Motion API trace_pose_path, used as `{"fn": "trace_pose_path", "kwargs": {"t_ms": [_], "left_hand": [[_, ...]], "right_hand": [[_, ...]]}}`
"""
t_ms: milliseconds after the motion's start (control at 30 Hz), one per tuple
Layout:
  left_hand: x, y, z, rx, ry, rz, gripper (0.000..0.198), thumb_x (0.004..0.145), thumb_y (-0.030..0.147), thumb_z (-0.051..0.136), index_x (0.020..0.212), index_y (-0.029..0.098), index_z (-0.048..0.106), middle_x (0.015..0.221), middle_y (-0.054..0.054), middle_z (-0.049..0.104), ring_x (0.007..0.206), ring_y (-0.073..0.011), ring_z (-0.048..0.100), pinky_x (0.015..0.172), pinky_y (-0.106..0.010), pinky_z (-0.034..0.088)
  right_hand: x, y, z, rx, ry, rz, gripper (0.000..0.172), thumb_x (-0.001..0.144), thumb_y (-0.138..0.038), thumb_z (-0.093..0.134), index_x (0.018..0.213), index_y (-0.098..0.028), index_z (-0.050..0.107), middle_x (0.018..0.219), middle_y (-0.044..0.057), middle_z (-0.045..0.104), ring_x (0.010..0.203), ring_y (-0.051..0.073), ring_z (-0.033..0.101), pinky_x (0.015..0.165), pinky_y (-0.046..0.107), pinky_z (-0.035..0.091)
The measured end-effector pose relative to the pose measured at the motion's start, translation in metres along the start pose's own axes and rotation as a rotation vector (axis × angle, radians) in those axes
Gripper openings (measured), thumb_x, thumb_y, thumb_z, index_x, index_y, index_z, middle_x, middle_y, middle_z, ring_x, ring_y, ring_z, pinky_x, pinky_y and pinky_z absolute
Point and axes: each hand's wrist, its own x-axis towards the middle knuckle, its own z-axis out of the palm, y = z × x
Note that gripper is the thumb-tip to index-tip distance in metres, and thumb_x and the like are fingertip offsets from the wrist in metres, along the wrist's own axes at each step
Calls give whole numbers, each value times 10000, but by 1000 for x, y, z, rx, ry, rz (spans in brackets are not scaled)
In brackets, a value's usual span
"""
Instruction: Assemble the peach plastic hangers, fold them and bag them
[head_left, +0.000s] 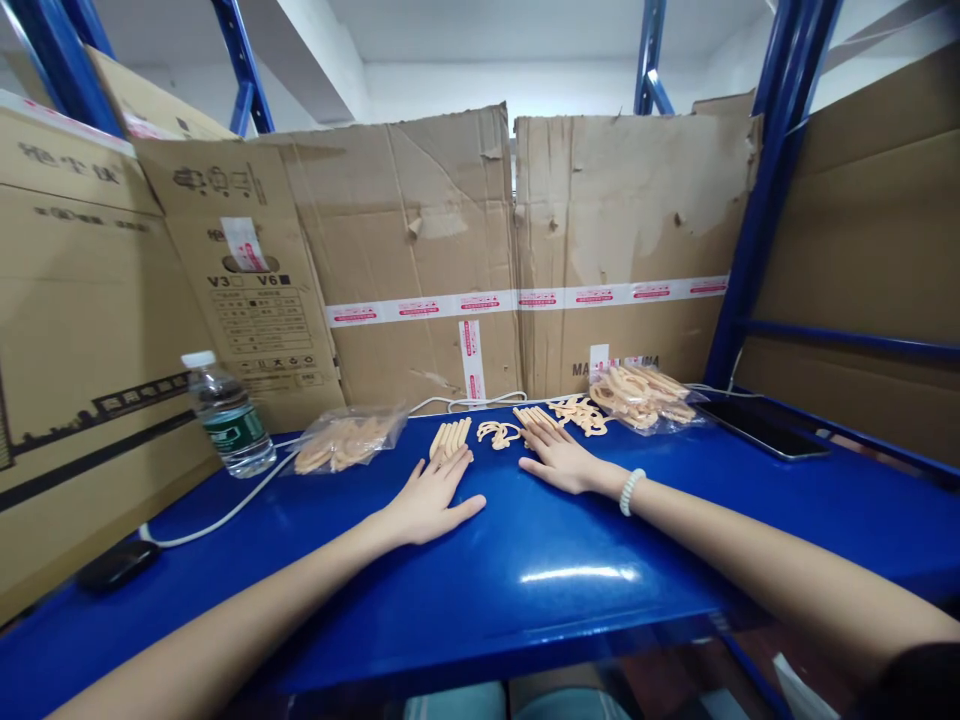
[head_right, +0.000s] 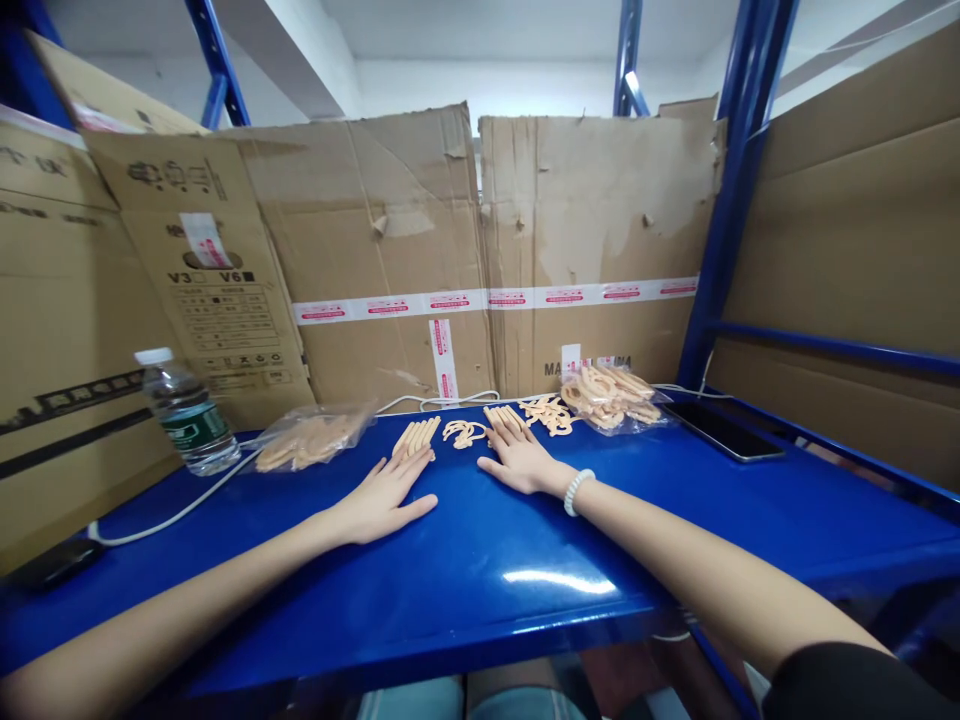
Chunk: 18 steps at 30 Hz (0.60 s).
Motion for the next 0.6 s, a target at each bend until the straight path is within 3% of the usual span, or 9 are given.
{"fn": "trace_pose_path", "kwargs": {"t_ms": [367, 500, 600], "left_hand": [[2, -1, -5, -28, -24, -7, 753, 912, 643, 330, 1511, 195, 245, 1589, -106, 165, 1464, -343, 103, 1145, -591, 124], [1, 0, -4, -25, -11, -3, 723, 919, 624, 332, 1500, 198, 270, 1583, -109, 191, 1462, -343, 125, 1133, -605, 150], [2, -2, -2, -35, 12, 5, 732, 916, 633, 332, 1497, 191, 276, 1580, -118, 198, 1460, -338, 138, 1136, -600, 149]], "right_hand": [[0, 1, 4, 12, 11, 29, 783, 940, -659, 251, 1488, -104, 317, 1562, 162, 248, 1458, 315, 120, 1177, 501, 97], [1, -1, 2, 40, 115, 12, 737, 955, -611, 266, 1507, -123, 263, 1540, 154, 315, 1448, 305, 183, 1160, 507, 170], [3, -2, -4, 64, 244, 6, 642, 979, -547, 244, 1442, -127, 391, 1467, 161, 435, 1406, 308, 292, 1138, 512, 221]]}}
